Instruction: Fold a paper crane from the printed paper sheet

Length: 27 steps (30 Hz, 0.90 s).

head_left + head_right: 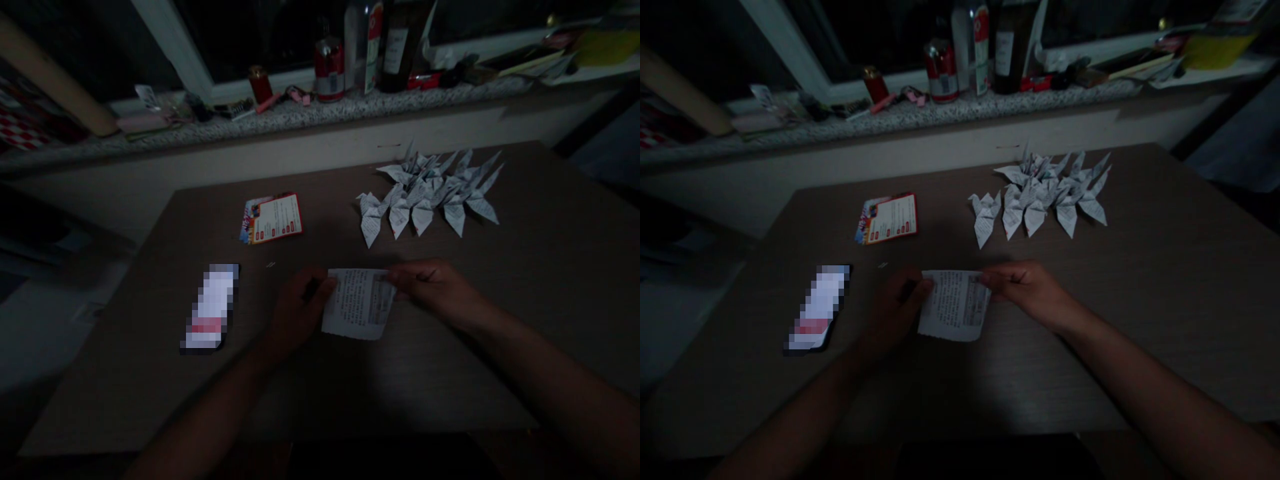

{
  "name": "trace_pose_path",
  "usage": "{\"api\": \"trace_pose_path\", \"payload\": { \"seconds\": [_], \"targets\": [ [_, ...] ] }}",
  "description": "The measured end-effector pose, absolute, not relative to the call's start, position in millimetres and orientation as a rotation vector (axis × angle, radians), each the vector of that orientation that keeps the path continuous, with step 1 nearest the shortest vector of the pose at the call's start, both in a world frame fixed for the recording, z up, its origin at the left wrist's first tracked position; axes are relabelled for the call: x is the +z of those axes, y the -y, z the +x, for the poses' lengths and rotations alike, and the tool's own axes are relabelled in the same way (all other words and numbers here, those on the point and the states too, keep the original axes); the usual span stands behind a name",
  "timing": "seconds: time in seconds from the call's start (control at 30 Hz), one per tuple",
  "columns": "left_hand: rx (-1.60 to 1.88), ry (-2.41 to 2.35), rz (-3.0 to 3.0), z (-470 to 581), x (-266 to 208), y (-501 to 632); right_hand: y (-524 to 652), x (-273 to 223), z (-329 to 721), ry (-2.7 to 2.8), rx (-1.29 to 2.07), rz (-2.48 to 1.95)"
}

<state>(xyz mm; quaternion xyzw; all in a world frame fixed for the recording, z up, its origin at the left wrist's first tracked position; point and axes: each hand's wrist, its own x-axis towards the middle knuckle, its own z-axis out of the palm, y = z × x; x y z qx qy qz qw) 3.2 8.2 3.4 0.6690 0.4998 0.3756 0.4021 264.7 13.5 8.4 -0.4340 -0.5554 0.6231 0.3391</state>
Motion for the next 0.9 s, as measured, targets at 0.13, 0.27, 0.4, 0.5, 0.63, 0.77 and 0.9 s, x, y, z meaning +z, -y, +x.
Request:
{"api": "trace_pose_path", "payload": {
  "seconds": [0.13, 0.27, 0.4, 0.5, 0.63, 0.77, 0.9],
  "targets": [
    [0.932, -1.247, 1.687, 2, 3, -9, -16, 14, 270, 1.503, 1.68, -1.089],
    [0.91, -1.252, 1.685, 4, 2, -10, -18, 15, 269, 1.57, 1.507, -1.171],
    [0.913, -1.282, 1.618, 9, -1, -10, -19, 6, 263, 1.531, 1.338, -1.254],
    [0.96, -1.298, 1.554, 10, -3, -11, -18, -3, 259, 1.369, 1.479, -1.21],
    [1.006, -1.314, 1.523, 8, -5, -13, -17, -8, 257, 1.325, 1.691, -1.124],
    [1.004, -1.301, 1.524, 7, -2, -14, -17, -5, 258, 1.385, 1.651, -1.147],
    [0.99, -1.274, 1.48, 8, 0, -14, -18, 1, 258, 1.467, 1.557, -1.192]
  ]
}}
